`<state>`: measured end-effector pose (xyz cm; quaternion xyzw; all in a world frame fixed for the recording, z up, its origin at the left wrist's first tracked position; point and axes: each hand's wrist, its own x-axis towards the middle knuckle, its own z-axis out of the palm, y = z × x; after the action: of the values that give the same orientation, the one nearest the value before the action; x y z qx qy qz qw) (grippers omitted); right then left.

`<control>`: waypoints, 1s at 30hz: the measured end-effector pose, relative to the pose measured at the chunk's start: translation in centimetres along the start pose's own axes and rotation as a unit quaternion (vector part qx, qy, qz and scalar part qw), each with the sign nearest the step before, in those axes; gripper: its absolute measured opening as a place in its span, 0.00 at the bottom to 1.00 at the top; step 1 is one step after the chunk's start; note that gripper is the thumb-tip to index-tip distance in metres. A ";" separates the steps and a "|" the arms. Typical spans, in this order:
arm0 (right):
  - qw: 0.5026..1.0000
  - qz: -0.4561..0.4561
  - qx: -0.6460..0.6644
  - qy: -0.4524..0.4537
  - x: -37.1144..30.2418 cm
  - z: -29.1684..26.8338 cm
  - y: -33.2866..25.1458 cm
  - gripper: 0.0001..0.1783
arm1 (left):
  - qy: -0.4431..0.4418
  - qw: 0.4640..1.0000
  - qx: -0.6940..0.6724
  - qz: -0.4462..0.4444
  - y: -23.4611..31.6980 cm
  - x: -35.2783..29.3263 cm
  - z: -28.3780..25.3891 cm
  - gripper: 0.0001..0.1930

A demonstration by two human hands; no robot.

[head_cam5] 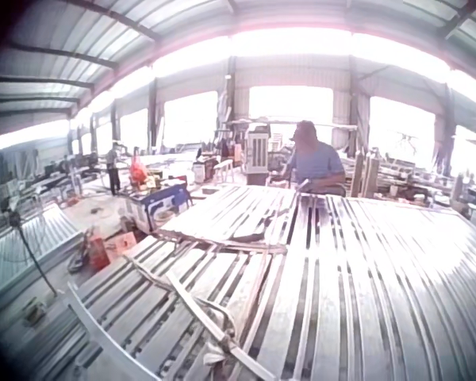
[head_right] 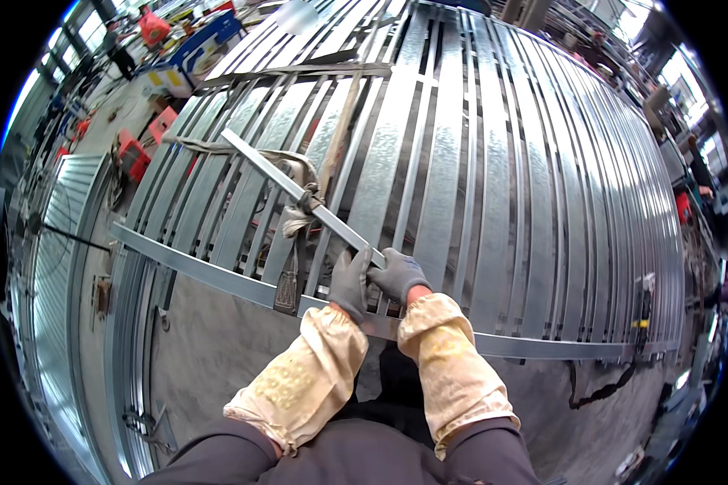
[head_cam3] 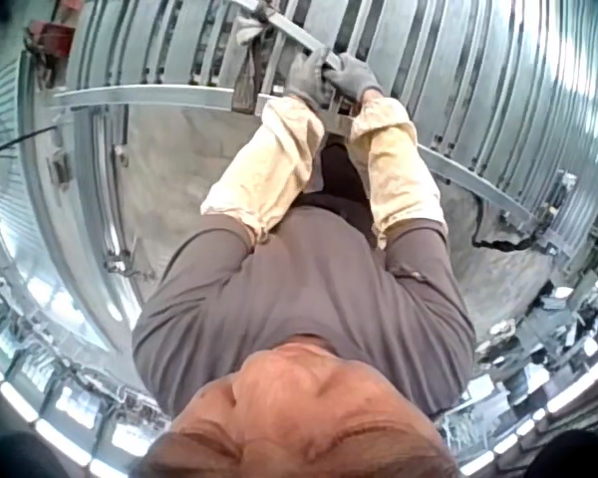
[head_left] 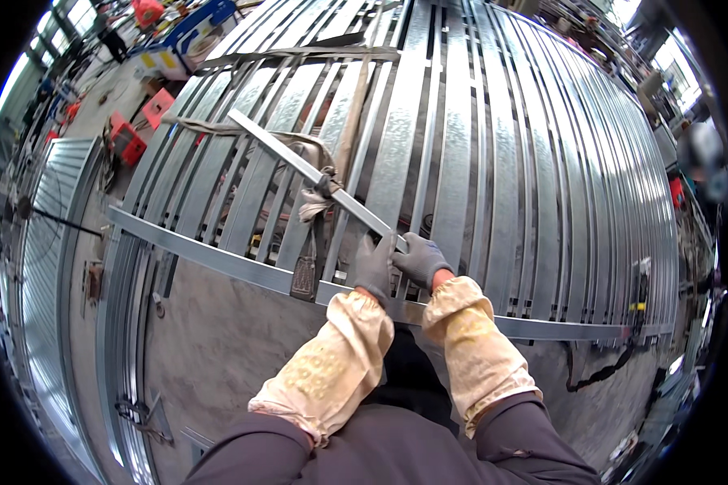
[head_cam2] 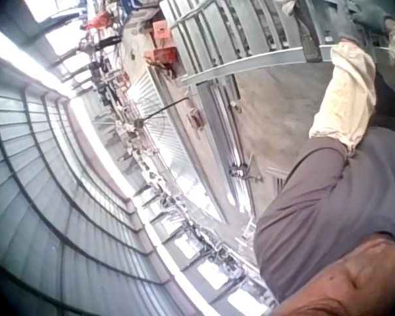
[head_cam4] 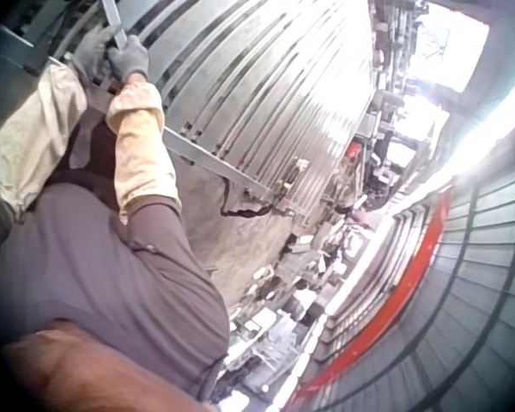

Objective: The person welds metal bars onto a large curved metal frame using a handheld welding gun. They repeatedly position bars, weld them in place, and adjust the frame while working in a workshop with other workers nearby.

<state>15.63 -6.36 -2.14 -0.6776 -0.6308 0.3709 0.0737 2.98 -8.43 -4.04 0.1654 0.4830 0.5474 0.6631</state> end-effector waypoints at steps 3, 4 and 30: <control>1.000 -0.012 0.026 0.011 -0.2 0.7 -0.5 0.27 | -0.124 0.981 -0.133 -0.061 -1.5 3.8 -2.5 0.14; 0.999 -0.011 0.034 0.004 -0.2 0.8 -0.8 0.27 | -0.115 0.969 -0.197 -0.099 -2.4 4.7 -3.0 0.14; 0.941 0.108 -0.084 0.310 -15.9 -15.0 23.8 0.29 | -0.169 0.944 -0.271 -0.081 -7.2 6.6 -2.3 0.06</control>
<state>44.76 -19.94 1.56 -0.8265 -0.5290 0.0941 0.1677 4.77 -5.78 -13.56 0.0296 0.2090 0.5666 0.7965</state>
